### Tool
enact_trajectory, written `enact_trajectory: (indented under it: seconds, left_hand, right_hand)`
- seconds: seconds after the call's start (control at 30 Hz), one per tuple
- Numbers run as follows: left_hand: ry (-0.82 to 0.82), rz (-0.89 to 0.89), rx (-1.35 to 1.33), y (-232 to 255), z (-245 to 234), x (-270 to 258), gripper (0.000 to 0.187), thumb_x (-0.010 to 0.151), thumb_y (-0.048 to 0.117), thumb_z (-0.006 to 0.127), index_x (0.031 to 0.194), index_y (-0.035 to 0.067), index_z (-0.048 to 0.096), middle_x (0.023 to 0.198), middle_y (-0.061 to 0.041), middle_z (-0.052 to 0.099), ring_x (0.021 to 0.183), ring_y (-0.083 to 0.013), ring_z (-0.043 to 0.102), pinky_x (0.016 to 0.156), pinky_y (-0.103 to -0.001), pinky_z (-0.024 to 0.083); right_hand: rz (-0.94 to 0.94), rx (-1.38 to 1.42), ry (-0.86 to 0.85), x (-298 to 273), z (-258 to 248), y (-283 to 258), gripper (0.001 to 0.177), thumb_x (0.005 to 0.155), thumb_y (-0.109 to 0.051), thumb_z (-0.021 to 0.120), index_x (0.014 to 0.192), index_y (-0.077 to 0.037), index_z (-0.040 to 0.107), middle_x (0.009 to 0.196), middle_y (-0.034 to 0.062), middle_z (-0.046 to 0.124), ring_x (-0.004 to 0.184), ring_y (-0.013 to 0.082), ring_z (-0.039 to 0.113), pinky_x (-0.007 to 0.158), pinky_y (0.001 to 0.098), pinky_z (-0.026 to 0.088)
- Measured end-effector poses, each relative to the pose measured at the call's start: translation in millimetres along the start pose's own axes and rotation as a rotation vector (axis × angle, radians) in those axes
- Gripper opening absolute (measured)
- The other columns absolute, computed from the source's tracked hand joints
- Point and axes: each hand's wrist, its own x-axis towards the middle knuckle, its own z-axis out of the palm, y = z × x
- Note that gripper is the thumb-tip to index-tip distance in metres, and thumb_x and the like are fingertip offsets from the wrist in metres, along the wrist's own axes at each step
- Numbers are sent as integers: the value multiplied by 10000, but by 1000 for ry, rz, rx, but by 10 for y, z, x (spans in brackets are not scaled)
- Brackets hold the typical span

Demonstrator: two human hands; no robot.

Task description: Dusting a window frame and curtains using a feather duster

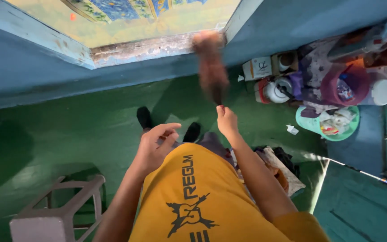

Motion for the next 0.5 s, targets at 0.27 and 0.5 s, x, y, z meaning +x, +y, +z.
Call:
enact_trajectory:
  seconds: [0.27, 0.5]
  left_hand:
    - [11, -19, -5, -5, -309, -9, 270, 914, 41, 712, 1169, 106, 775, 848, -84, 728, 768, -227, 716, 730, -361, 613]
    - [57, -51, -6, -231, -697, -45, 281, 919, 48, 704, 1185, 115, 768, 874, -109, 739, 800, -252, 728, 755, -377, 608]
  right_hand:
    - [122, 105, -27, -7, 285, -218, 514, 1037, -552, 504, 979, -87, 715, 935, 126, 755, 940, 346, 735, 783, 461, 602]
    - [312, 702, -47, -114, 501, -607, 382, 1032, -375, 574, 859, -37, 613, 561, 37, 478, 369, 111, 453, 292, 220, 377]
